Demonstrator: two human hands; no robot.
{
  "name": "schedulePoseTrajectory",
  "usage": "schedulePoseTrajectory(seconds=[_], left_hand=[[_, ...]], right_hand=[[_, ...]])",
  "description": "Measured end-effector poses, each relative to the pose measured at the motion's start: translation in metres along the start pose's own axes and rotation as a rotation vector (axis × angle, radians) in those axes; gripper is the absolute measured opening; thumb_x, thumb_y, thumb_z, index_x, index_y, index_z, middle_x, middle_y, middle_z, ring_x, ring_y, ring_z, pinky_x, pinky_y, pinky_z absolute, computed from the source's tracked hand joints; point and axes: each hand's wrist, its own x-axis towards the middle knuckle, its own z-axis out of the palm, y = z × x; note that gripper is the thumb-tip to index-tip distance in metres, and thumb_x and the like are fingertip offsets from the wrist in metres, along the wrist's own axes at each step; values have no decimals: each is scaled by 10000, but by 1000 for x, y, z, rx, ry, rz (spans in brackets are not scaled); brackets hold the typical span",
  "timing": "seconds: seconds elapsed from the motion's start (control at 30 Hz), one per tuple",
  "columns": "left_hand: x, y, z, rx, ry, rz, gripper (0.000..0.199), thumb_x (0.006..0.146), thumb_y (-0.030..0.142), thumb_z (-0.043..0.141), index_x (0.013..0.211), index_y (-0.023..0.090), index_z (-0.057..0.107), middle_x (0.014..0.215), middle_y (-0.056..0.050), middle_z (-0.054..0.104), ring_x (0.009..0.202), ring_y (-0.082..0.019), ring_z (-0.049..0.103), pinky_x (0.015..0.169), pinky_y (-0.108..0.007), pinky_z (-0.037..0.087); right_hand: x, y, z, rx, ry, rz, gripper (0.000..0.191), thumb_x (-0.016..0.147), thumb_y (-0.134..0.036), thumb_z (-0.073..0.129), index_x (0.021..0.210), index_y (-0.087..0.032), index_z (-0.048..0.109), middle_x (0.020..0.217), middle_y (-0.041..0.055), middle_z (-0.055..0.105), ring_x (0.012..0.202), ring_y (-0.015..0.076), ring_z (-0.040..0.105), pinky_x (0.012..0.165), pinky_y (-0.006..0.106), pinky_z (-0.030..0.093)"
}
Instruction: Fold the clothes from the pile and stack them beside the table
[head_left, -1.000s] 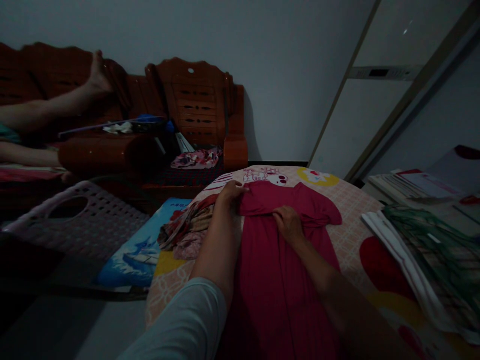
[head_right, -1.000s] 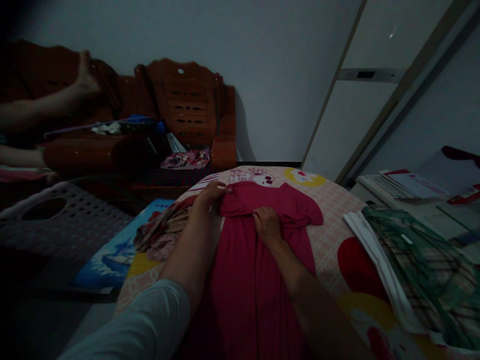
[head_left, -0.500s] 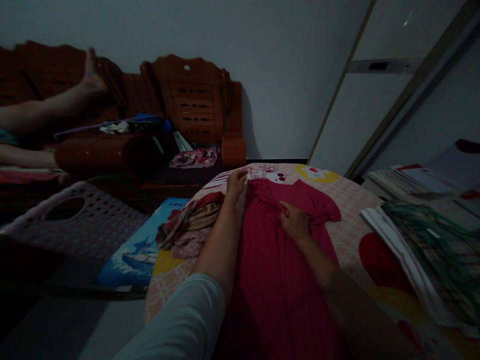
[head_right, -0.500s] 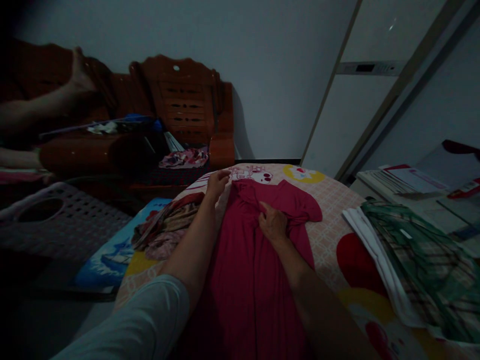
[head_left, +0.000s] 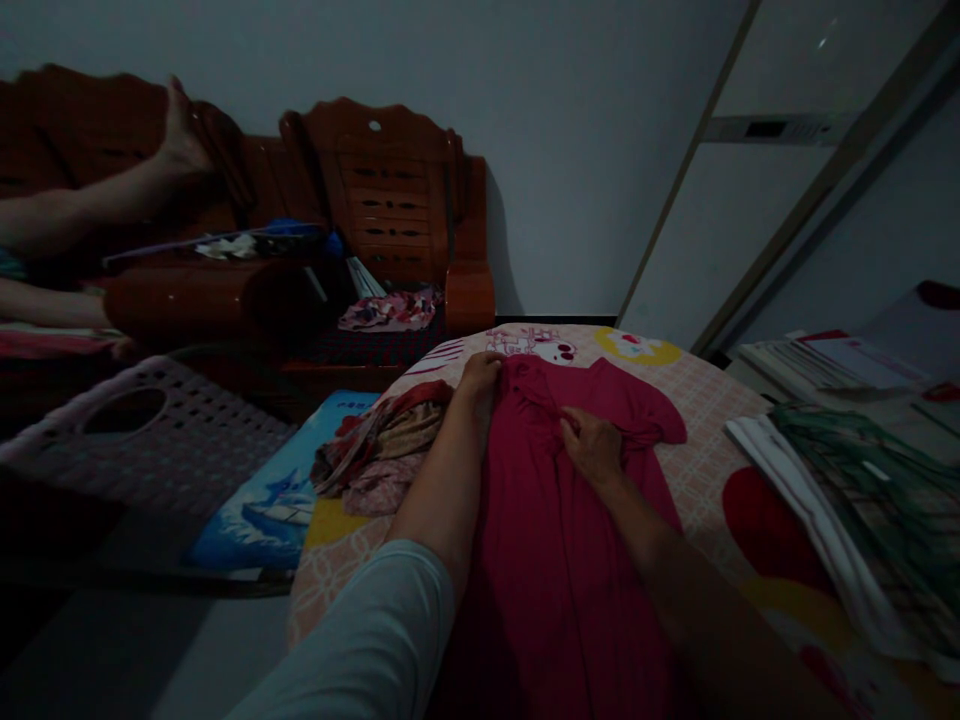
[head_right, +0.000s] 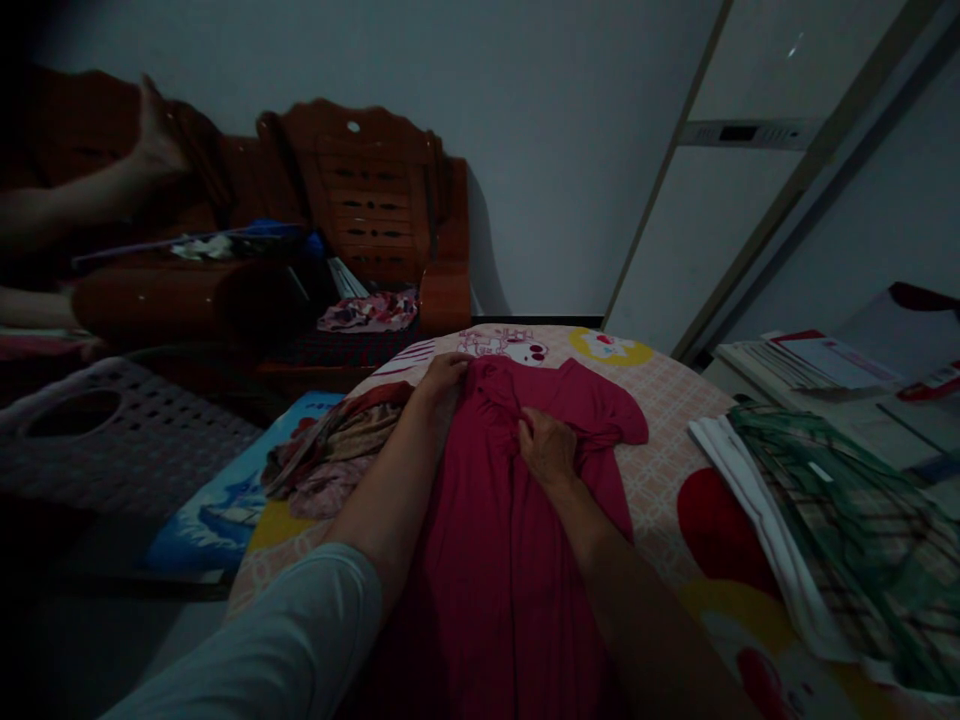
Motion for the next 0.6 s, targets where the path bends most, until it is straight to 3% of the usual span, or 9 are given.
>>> schedulePoseTrajectory(seconds=[0.1, 0.17, 0.23, 0.33, 0.4, 0.47, 0.53, 0.6], left_hand=[[2, 4, 5, -101, -5, 82, 533, 718, 63, 441, 1172, 160, 703, 1227, -57, 691, 1144, -176, 623, 1015, -297, 455], [2, 8, 6, -124, 67, 119, 608, 710, 32, 413, 1259, 149, 646, 1332, -58, 627, 1241, -159, 563, 1057, -283, 423], [1, 11, 4, -112, 178, 125, 637, 708, 13, 397, 1292, 145, 613, 1362, -62, 603, 1245, -145, 558, 1055, -270, 423], [-3, 13, -1, -39, 296, 79, 536, 712, 32, 425, 1181, 136, 662, 1217, -75, 684, 1110, -160, 630, 985, -277, 472], [-6, 13, -3, 18, 246, 51, 421, 713, 55, 454, 1041, 128, 708, 1066, -78, 731, 1006, -177, 664, 925, -286, 499], [-8, 14, -1, 100, 115, 47, 367, 707, 48, 460, 936, 133, 733, 989, -82, 745, 975, -193, 672, 919, -298, 498], [-9, 14, 3, 186, 1, 97, 409, 711, 27, 452, 969, 153, 744, 1054, -81, 741, 1050, -206, 654, 976, -312, 469], [-10, 14, 7, 225, -39, 172, 496, 730, 19, 447, 1121, 168, 714, 1202, -75, 698, 1162, -203, 606, 1047, -314, 422]], right_hand=[[0, 0, 0, 7, -5, 3, 336, 905, -279, 501, 1150, -172, 705, 1090, 117, 741, 941, 251, 707, 850, 356, 519], [0, 1, 0, 1, -8, 2, 332, 902, -279, 505, 1144, -173, 707, 1089, 115, 742, 936, 250, 707, 843, 348, 518], [0, 1, 0, -9, -8, -5, 328, 903, -283, 506, 1139, -183, 710, 1074, 111, 746, 921, 245, 707, 832, 339, 517], [0, 1, 0, -21, -7, -12, 322, 903, -287, 503, 1128, -195, 714, 1034, 103, 755, 894, 239, 708, 811, 330, 516], [0, 1, 0, -20, -3, -9, 320, 901, -282, 504, 1124, -195, 716, 1029, 102, 756, 892, 239, 708, 810, 329, 516], [0, 1, 0, -14, -1, -11, 317, 895, -275, 508, 1120, -197, 717, 1040, 100, 754, 902, 240, 706, 821, 332, 515], [0, 2, 0, -6, -6, -15, 313, 886, -263, 513, 1114, -202, 718, 1043, 97, 754, 910, 241, 705, 828, 335, 514], [0, 2, 1, -2, -20, -16, 311, 881, -252, 513, 1112, -207, 716, 1032, 95, 755, 903, 240, 704, 823, 334, 512]])
